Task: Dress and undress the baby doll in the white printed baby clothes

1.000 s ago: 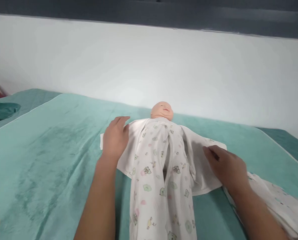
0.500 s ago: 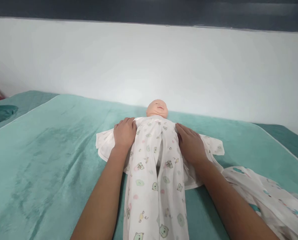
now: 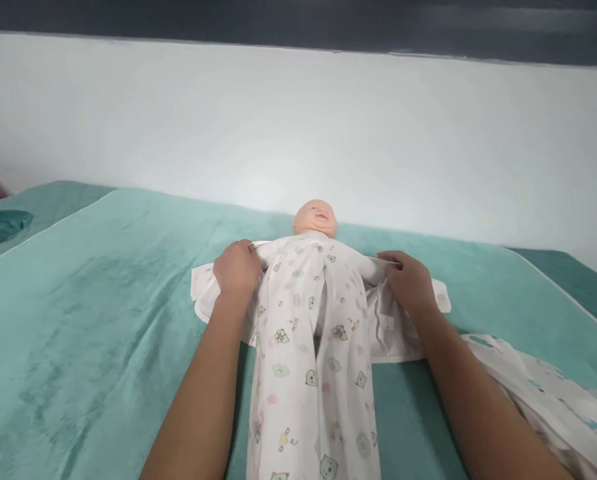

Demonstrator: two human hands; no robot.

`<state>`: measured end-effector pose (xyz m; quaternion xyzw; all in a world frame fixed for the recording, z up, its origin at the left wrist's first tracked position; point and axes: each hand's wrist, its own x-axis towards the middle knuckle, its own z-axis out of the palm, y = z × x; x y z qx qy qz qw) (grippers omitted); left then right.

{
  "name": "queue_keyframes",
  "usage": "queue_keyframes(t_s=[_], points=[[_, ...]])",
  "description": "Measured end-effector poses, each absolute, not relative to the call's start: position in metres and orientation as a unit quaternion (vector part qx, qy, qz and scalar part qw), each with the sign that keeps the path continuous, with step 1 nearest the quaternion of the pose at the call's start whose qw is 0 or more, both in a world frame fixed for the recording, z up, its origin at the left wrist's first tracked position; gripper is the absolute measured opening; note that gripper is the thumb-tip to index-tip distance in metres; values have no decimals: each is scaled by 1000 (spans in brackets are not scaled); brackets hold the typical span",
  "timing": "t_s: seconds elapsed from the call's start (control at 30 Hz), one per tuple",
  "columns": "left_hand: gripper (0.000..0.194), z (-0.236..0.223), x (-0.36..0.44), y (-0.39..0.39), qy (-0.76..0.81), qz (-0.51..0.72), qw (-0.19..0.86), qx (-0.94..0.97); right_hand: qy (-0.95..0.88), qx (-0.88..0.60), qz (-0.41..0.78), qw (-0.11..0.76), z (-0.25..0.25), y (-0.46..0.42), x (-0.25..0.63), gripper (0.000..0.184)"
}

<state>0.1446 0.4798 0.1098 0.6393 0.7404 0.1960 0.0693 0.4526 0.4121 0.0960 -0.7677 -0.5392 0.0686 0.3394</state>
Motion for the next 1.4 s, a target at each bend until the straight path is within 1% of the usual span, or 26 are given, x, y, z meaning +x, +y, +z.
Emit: queue_keyframes(t_s=[0.17,0.2,0.27,0.33,0.37,0.5,0.57,0.63,0.7,0.87,1.0,1.07,1.17,1.27,1.33,1.4], points=[[36,110,147,479,740,199,71,639,-580,-681,19,448,113,401,415,33],[36,109,147,479,740,200,70,639,-594,-659,23,460,120,401,403,31],[37,109,147,479,739,202,67,639,-656,-604,57,450,138,405,376,29],[36,108,147,480,738,205,65,639,-734,-553,106,381,155,418,347,29],[36,107,147,480,737,205,65,640,-772,-533,119,326,161,427,333,30],[33,106,145,481,729,200,70,651,-860,-495,107,54,174,470,281,34],[29,106,145,481,725,190,69,659,-869,-483,94,-48,174,486,262,29],[25,106,145,481,723,179,69,664,-862,-484,94,-113,172,496,251,24],[25,106,145,481,722,173,67,666,-857,-486,104,-140,171,500,246,23],[27,105,147,481,722,196,67,661,-854,-491,100,-139,177,499,249,32],[31,107,147,477,722,239,77,645,-846,-508,124,-110,186,498,263,41],[33,108,146,475,727,253,84,633,-837,-526,114,-98,190,497,276,45],[35,107,141,473,736,270,109,611,-826,-552,90,-77,198,493,302,41],[35,104,138,472,729,283,145,605,-815,-574,69,-35,211,483,328,35],[35,102,137,471,725,281,165,607,-809,-585,59,-6,218,476,339,35],[35,101,138,469,723,296,153,606,-809,-584,61,7,221,472,341,35]])
